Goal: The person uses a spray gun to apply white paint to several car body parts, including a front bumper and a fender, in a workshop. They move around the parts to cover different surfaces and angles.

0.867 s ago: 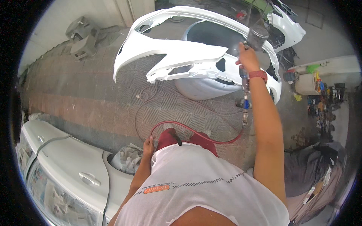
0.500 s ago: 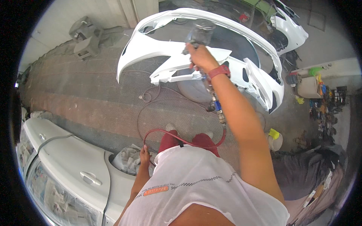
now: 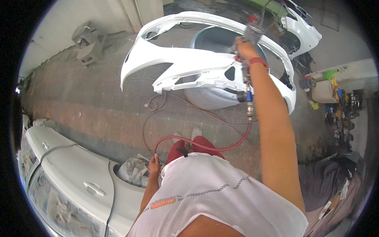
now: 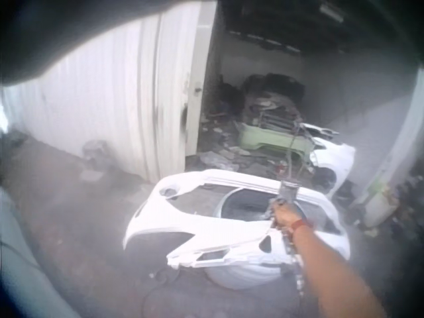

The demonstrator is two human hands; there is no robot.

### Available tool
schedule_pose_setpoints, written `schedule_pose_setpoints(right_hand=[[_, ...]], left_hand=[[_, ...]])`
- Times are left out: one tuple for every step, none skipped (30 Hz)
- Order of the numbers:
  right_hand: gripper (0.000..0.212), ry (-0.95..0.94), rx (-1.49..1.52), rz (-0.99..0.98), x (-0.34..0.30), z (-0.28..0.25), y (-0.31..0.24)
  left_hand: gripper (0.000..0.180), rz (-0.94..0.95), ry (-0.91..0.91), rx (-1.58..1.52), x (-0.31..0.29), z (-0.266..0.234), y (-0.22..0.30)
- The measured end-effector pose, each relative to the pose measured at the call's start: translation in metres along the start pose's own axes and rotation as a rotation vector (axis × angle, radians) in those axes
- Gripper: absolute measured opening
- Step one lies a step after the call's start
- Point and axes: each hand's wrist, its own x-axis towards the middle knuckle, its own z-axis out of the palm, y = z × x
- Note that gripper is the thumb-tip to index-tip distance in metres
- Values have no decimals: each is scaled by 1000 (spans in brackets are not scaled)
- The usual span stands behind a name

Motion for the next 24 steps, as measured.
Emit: schedule_pose_setpoints(right_hand=[[57,53,3,18,7,-19,9],[57,105,4,30,15,-35,14],[58,121,-6,7,20,-49,20],[58,151,-19,12,23,-57,27],[59,132,-53,-6,28,-60,31],[60,124,-89,-3,30,-62,33],[60,132,-137,12,30,-60,35],[61,93,-137,-31,29,-52,35],[61,67,-146,-70,25,-39,33],[61,43,-153,-111,20,-23,27],[62,15,-152,-139,12,-6,20],[62,-38,-125,-157,3,12,10],[61,-104,-84,-190,-7,33,-1],[61,-120,-40,-210,-18,56,-13],[62,-160,31,-268,-28,79,-26],[63,-213,-27,-237,-34,99,-45],[64,-254,0,-257,-42,121,-60],[65,-278,6,-287,-49,143,-75],[63,-320,-13,-299,-54,164,-92],[63,-328,-26,-318,-58,185,-108],[62,-334,-39,-328,-63,206,-124],[61,-341,-53,-336,-68,228,-139],[61,-340,-58,-336,-75,249,-152],[60,-337,-67,-336,-80,268,-164]], left_hand=[[55,34,7,27,-2,6,8],[55,36,4,48,-3,14,18],[54,60,24,73,-6,21,28],[53,48,32,97,-12,26,36],[52,61,36,80,-15,29,42],[52,53,44,137,-15,33,49],[51,71,42,154,-15,37,53],[51,87,37,173,-17,40,54],[51,106,52,131,-16,41,55],[52,128,70,87,-15,40,54],[52,145,83,43,-13,38,52],[53,112,123,32,-11,33,50],[54,74,155,18,-7,26,48],[54,-10,187,35,-3,19,46],[56,0,194,-4,-7,10,40],[56,-56,198,-94,0,2,39],[56,-74,222,-161,6,-8,36],[56,-151,249,-200,13,-17,33],[56,-111,244,-251,19,-27,29],[56,-130,242,-273,25,-39,25],[56,-185,243,-277,30,-52,21],[56,-139,264,-289,36,-64,18],[55,-128,285,-281,42,-78,16],[55,-171,301,-261,49,-93,14]])
